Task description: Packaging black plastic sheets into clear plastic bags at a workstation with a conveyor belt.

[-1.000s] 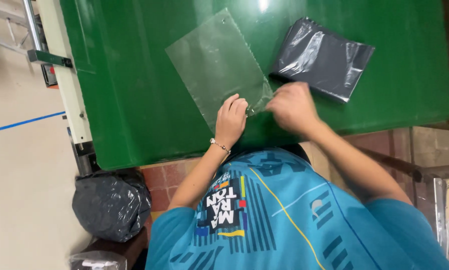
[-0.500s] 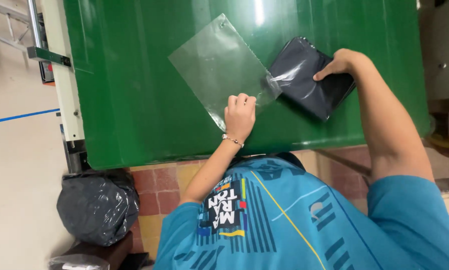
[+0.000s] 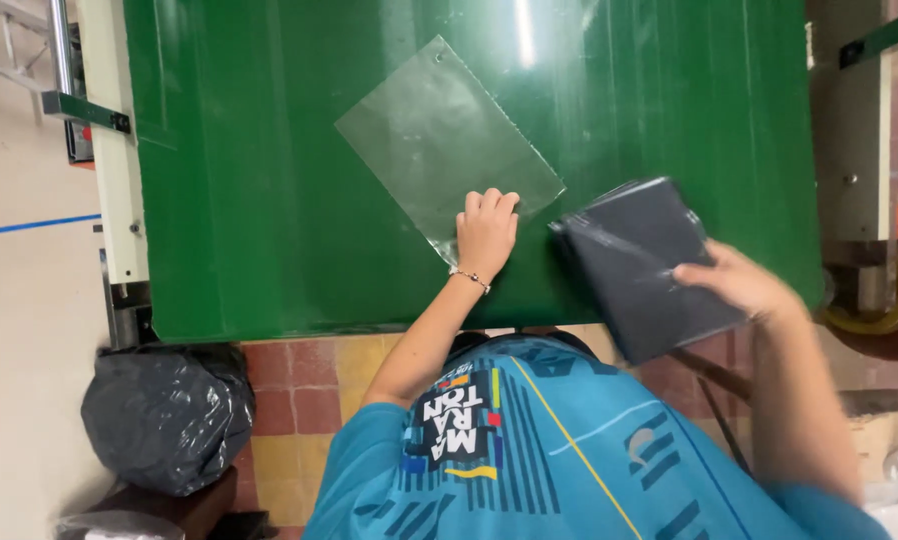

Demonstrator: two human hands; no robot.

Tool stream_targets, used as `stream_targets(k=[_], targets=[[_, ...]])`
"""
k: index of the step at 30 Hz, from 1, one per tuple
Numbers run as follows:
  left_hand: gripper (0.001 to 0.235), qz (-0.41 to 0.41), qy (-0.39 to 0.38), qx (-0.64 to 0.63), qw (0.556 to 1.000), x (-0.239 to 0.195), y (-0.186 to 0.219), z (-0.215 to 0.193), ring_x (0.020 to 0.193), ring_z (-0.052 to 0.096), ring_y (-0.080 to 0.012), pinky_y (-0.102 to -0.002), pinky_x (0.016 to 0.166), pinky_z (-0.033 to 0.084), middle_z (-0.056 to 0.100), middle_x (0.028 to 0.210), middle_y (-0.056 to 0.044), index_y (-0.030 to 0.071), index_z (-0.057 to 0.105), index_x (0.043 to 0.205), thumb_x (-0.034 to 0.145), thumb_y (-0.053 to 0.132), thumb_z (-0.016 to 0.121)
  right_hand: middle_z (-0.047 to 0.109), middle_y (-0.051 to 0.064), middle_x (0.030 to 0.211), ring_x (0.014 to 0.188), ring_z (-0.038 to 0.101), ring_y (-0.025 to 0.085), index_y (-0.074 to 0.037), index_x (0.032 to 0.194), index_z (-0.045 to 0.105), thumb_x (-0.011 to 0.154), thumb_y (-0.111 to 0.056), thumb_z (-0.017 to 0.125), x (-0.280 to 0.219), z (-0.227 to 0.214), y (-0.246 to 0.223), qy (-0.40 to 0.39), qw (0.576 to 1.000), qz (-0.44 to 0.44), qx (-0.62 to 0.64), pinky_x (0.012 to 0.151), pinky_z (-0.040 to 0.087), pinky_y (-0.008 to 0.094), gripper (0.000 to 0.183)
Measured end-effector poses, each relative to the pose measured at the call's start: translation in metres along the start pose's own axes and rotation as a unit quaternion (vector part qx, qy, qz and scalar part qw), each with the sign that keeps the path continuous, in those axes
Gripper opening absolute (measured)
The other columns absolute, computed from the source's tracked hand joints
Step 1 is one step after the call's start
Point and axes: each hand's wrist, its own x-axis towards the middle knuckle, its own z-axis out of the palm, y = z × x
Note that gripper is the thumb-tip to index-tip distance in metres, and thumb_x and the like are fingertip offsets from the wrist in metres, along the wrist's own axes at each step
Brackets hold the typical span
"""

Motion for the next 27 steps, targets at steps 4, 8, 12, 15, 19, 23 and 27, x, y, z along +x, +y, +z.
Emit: stream_targets(k=[4,8,12,15,19,23,27], targets=[[0.039,0.021,-0.1,-0.059,0.993,0.01,-0.011,-0.004,0.104,0.054,-0.0269,-0.043,0.075,0.06,0.053,0.105,0.001,0.022,0.059,0.124,0.087,0.023,0.074,0.07,0.013,0.108,0.091,0.063,0.024,-0.009,0.131,0.069,0.083,-0.004,0.079,-0.004,0.077,0.004,-0.027,0.997,-0.058,0.032,0.073,0.056,0.04,0.05],[0.033,0.036,-0.126,-0.182,0.974,0.014,-0.03,0.001,0.101,0.058,-0.0275,-0.041,0.085,0.058,0.054,0.101,0.0,0.02,0.061,0.118,0.087,0.015,0.071,0.067,0.008,0.098,0.086,0.062,0.021,-0.01,0.119,0.07,0.089,-0.01,0.079,0.011,0.09,0.037,0.041,0.992,-0.09,0.083,0.067,0.053,0.036,0.032],[0.014,0.009,-0.086,-0.236,0.968,0.011,-0.034,-0.003,0.091,0.059,-0.0241,-0.037,0.083,0.054,0.052,0.087,0.001,0.02,0.059,0.091,0.087,0.015,0.071,0.066,0.007,0.102,0.09,0.059,0.017,-0.012,0.121,0.066,0.092,-0.01,0.078,0.021,0.103,0.072,0.089,0.979,-0.141,0.117,0.073,0.052,0.034,0.031],[0.012,-0.018,-0.076,-0.229,0.97,0.009,-0.028,-0.006,0.092,0.061,-0.0219,-0.035,0.085,0.055,0.055,0.087,0.002,0.021,0.059,0.089,0.088,0.016,0.07,0.064,0.003,0.1,0.088,0.057,0.016,-0.014,0.115,0.065,0.09,-0.01,0.078,0.009,0.126,0.06,0.082,0.976,-0.128,0.155,0.074,0.05,0.032,0.028],[0.011,-0.025,-0.037,-0.227,0.973,0.007,-0.023,-0.011,0.091,0.063,-0.0192,-0.032,0.084,0.056,0.057,0.086,0.004,0.023,0.06,0.088,0.09,0.018,0.07,0.065,0.004,0.1,0.089,0.059,0.016,-0.013,0.113,0.065,0.09,-0.01,0.077,-0.005,0.145,0.042,0.084,0.978,-0.128,0.143,0.073,0.05,0.032,0.026],[0.006,-0.017,-0.022,-0.239,0.971,0.01,-0.024,-0.012,0.094,0.064,-0.0219,-0.034,0.088,0.056,0.061,0.09,0.001,0.019,0.062,0.089,0.091,0.015,0.066,0.067,0.009,0.102,0.089,0.059,0.02,-0.011,0.116,0.066,0.09,-0.012,0.077,-0.003,0.155,0.033,0.089,0.979,-0.123,0.137,0.073,0.051,0.037,0.027],[0.011,-0.033,0.009,-0.317,0.948,0.015,-0.029,-0.017,0.097,0.069,-0.0276,-0.036,0.088,0.057,0.068,0.093,-0.006,0.015,0.061,0.088,0.089,0.004,0.059,0.068,0.017,0.105,0.096,0.063,0.026,-0.007,0.119,0.065,0.088,-0.009,0.079,0.007,0.158,0.02,0.048,0.979,-0.165,0.107,0.075,0.054,0.042,0.033]])
